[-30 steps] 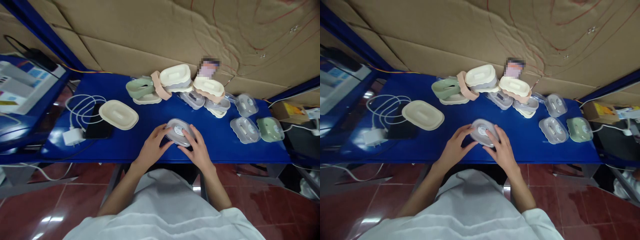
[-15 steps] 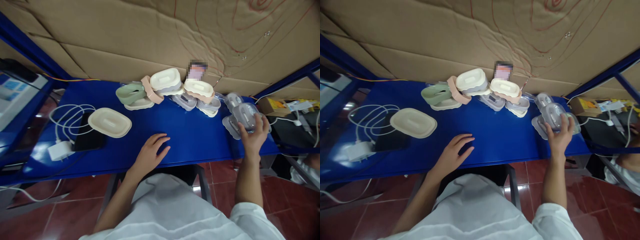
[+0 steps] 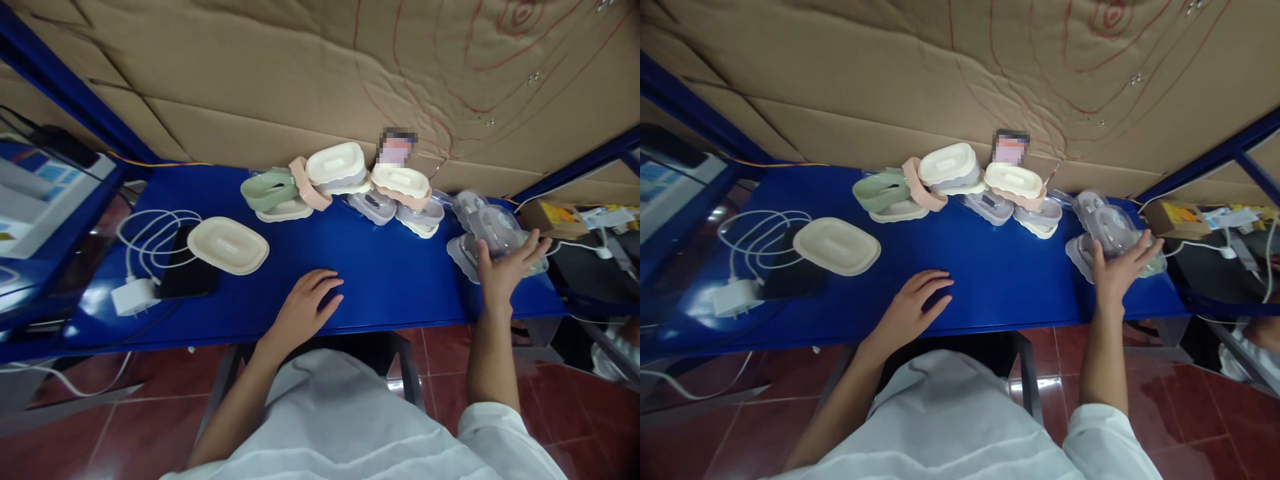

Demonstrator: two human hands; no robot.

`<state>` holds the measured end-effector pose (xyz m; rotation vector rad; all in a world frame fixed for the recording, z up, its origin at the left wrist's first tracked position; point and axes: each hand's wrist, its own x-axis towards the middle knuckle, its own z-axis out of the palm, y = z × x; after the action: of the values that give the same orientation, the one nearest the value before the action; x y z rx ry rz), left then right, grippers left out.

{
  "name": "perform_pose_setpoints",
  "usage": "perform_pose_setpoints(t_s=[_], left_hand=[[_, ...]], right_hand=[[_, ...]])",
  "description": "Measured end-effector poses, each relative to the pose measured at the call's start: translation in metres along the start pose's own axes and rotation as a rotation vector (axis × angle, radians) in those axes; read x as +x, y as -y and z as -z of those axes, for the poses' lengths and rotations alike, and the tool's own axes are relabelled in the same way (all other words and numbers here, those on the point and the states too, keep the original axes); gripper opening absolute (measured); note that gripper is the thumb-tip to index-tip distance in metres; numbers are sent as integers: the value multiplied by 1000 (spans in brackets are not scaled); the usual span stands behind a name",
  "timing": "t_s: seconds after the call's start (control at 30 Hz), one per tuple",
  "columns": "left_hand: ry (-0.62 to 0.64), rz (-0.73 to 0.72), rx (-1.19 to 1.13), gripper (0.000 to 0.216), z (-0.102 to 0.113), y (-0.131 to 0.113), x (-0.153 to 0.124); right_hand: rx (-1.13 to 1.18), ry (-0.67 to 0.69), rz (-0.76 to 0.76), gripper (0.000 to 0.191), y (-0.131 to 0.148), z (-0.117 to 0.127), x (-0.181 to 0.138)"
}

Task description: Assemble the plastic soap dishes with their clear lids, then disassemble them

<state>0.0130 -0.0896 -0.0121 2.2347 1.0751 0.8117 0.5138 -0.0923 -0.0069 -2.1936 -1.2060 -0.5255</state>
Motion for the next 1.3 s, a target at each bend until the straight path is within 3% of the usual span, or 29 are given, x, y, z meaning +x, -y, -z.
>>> perform_pose_setpoints(t_s=[0.23,0.37,0.57,0.67,0.73,0.83,0.93,1.07,1.2,1.3], left_hand=[[-11,2,15,24,-1,0,1],[-17,-13,29,24,-2,0,0],[-8,-12,37,25,-1,-1,0],[-8,-14,48,25,-1,-1,0],[-4,-21,62,25,-1,-1,1],[30,-56,110,25,3,-2,4],[103,-130,207,27,11,-3,11],[175,-215,384,27,22,0,31],[170,-242,466,25,25,15,53],[27,-220,385,33,27,26,63]], right_hand=[[-27,-54,121,119,-7,-7,-20],[-2,-21,201,116,-11,-12,-13],[42,24,206,118,-24,-16,5],[57,-16,194,117,-19,-9,4],[90,-93,266,102,-3,-1,2],[172,-126,453,73,45,10,2],[260,9,588,63,107,8,14],[309,142,629,57,171,-23,38],[451,128,550,42,190,-40,41],[524,12,541,36,189,-27,25]])
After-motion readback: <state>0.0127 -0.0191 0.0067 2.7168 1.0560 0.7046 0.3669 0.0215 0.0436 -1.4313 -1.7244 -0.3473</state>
